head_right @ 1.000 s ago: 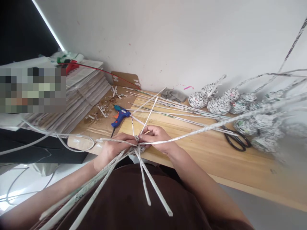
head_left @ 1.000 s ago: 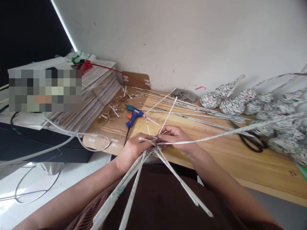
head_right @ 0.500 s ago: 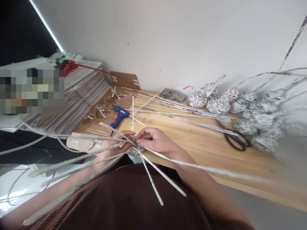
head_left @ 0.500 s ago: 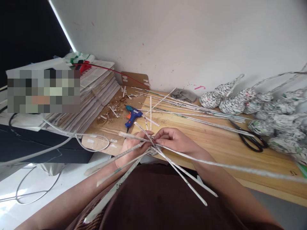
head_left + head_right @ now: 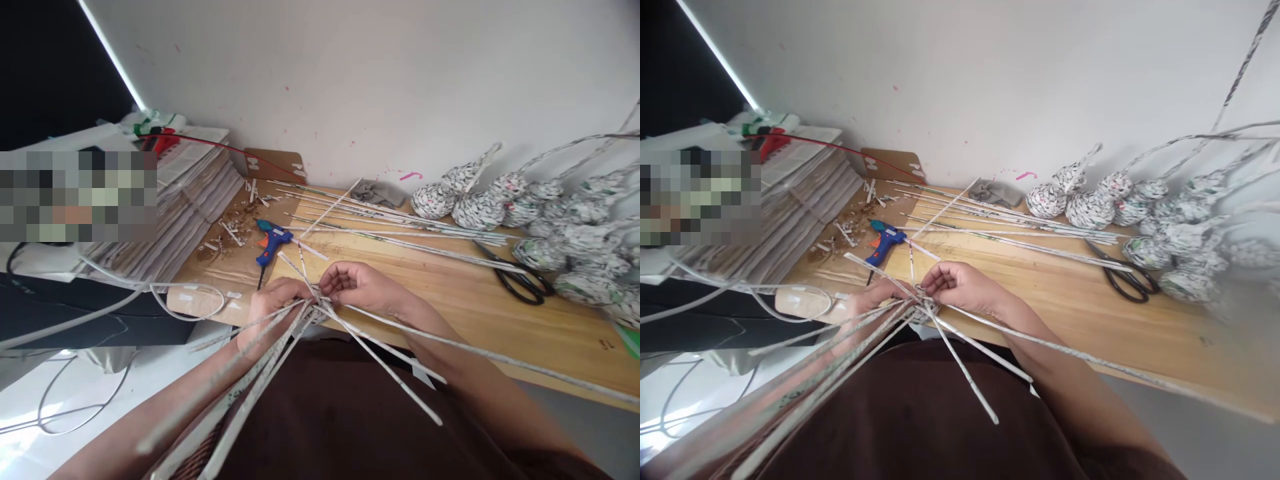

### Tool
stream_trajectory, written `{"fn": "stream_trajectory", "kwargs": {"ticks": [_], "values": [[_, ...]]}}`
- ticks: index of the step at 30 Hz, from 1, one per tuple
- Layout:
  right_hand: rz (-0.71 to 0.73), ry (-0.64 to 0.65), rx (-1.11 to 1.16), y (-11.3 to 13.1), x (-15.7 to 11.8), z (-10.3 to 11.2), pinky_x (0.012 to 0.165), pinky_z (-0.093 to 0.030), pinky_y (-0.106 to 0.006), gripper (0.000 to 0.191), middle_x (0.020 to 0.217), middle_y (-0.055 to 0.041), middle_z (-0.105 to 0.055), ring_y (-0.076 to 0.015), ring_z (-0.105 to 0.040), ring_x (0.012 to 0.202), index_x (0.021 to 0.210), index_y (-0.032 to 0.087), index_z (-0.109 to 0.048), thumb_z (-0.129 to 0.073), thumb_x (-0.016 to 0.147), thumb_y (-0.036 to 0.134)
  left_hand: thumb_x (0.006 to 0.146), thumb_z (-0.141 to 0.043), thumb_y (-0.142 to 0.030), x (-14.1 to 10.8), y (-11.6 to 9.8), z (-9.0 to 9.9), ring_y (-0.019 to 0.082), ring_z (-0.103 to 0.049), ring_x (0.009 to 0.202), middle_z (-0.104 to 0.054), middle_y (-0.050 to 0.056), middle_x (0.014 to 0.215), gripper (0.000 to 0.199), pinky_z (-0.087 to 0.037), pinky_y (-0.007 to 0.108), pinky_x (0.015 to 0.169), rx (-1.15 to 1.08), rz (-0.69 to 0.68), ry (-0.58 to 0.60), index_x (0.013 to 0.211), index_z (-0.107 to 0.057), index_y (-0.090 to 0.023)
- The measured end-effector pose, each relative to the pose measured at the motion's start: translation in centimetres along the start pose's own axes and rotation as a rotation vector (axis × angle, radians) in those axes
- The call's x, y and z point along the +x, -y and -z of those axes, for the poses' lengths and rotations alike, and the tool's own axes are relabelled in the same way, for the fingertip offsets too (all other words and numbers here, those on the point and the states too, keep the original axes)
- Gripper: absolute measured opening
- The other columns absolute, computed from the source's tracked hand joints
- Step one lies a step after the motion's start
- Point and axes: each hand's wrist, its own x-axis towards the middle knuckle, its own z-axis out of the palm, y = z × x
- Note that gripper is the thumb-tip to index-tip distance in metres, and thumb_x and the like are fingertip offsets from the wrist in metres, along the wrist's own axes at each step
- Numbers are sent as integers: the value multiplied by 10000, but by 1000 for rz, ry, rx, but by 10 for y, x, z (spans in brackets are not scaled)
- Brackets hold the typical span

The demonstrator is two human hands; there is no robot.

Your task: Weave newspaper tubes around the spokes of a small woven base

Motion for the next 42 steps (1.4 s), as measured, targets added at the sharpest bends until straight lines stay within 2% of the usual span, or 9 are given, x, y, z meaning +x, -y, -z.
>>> {"fn": "stream_trajectory", "kwargs": {"ticks": [5,9,13,16,19,26,32,37,42], "values": [[-112,-23,32,4,9,4,683,-520,-237,401,887,-20,-693,-119,-640,736,1072,164,-653,-761,687,138,955,-572,-292,0,-4,6,199,-682,933,-739,53,996,163,-518,313,849,52,-66,80,953,-712,-208],[-216,-59,-55,4,25,-5,463,-385,-219,301,570,49,-579,-87,-484,465,960,146,-720,-770,752,358,968,-539,-302,1,-7,8,208,-677,935,-727,57,1010,184,-516,315,837,75,-85,119,981,-701,-217],[-115,-203,58,-4,39,-20,541,-427,-220,211,640,8,-661,-95,-543,554,749,147,-718,-811,672,320,952,-558,-278,2,-8,6,215,-683,940,-733,55,993,157,-523,314,853,80,-117,79,977,-709,-242],[-142,-267,102,-6,36,-22,481,-383,-211,111,563,30,-610,-85,-497,492,696,167,-676,-747,680,250,944,-579,-281,1,-8,6,210,-681,920,-731,55,988,146,-523,301,840,84,-101,72,972,-715,-236],[-116,-229,47,-4,24,-16,480,-382,-210,105,556,42,-592,-85,-491,487,703,174,-661,-730,687,251,954,-568,-278,1,-9,6,199,-677,911,-726,56,977,159,-513,291,831,93,-87,71,946,-715,-215],[37,-67,-92,1,4,-3,710,-478,-282,277,750,-23,-704,-146,-609,691,804,149,-722,-772,748,416,913,-630,-243,4,-15,3,169,-673,841,-721,35,926,96,-507,257,776,153,-58,35,865,-700,-197],[86,0,-149,-3,3,0,734,-486,-290,307,783,-26,-718,-156,-622,723,858,150,-746,-744,797,451,916,-599,-270,5,-13,2,180,-676,850,-732,41,936,129,-521,277,769,149,-66,50,858,-694,-207],[109,-27,-133,-4,1,-3,724,-482,-280,291,763,-19,-710,-148,-618,718,806,157,-740,-735,816,447,926,-604,-327,9,-16,6,177,-680,805,-732,34,890,159,-527,284,753,128,-4,86,903,-703,-204],[4,-107,-53,-5,-2,-5,679,-486,-254,320,791,-29,-723,-134,-622,705,854,158,-751,-675,866,469,911,-640,-328,11,-19,4,185,-718,851,-763,28,940,169,-561,296,800,57,77,35,1012,-731,-227]]}}
